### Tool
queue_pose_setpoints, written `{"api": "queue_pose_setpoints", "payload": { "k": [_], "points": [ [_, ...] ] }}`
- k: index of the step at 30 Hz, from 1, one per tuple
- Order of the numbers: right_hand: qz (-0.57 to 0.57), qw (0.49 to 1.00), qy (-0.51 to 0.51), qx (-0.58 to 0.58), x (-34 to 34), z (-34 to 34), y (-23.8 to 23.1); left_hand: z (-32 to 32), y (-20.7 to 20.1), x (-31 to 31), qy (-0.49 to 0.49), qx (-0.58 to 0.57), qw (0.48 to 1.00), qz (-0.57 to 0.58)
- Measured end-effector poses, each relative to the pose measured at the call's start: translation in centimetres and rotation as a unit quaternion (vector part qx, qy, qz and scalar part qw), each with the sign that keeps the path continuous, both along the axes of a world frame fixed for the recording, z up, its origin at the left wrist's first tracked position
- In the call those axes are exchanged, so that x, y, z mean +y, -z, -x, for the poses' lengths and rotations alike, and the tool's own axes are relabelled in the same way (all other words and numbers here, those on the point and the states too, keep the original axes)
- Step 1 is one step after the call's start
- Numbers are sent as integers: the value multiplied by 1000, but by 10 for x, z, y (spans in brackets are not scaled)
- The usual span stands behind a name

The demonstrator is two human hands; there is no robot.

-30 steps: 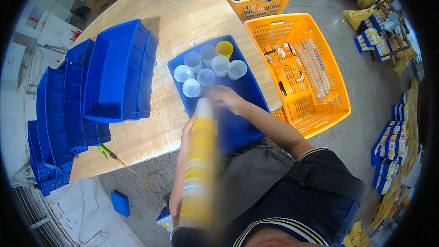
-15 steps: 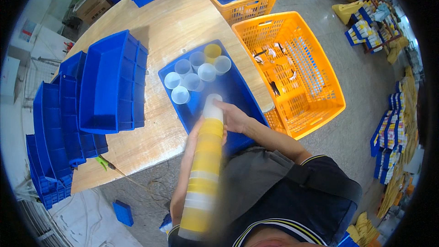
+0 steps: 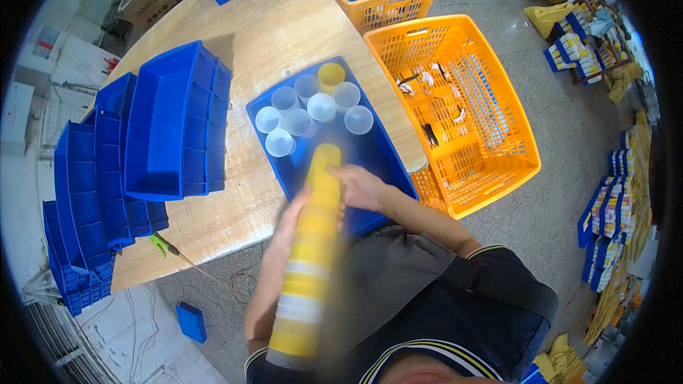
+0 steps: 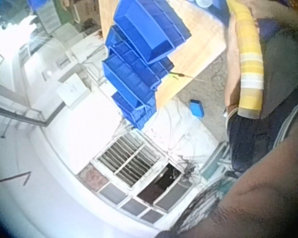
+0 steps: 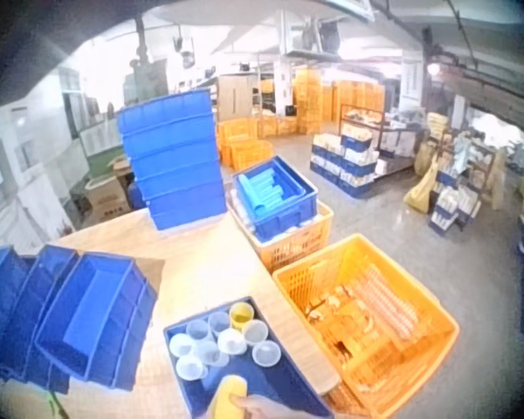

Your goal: The person fills small white and yellow containers from a stack, places them into blue trays, and moves the trays to a machine. They then use a green handheld device to scan or treat the containers and place labels on some of them.

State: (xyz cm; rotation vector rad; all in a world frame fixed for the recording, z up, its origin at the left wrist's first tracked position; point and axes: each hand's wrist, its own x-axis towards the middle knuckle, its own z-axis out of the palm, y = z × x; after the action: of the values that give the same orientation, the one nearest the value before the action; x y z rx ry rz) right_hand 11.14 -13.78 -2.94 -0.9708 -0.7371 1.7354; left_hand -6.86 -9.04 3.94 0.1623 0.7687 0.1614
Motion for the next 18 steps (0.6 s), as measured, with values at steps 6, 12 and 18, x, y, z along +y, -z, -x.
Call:
{"api": "queue_pose_setpoints", "payload": {
  "k": [6, 12, 18],
  "points": [
    [-73, 981, 116, -136, 3, 1, 19, 14, -1, -2, -13, 4, 1000, 12],
    [145, 945, -38, 291, 9, 33, 22, 37, -6, -5, 3, 54, 998, 18],
    [208, 916, 80, 333, 8, 37, 38, 52, -16, -16, -5, 75, 997, -21]
  ]
}}
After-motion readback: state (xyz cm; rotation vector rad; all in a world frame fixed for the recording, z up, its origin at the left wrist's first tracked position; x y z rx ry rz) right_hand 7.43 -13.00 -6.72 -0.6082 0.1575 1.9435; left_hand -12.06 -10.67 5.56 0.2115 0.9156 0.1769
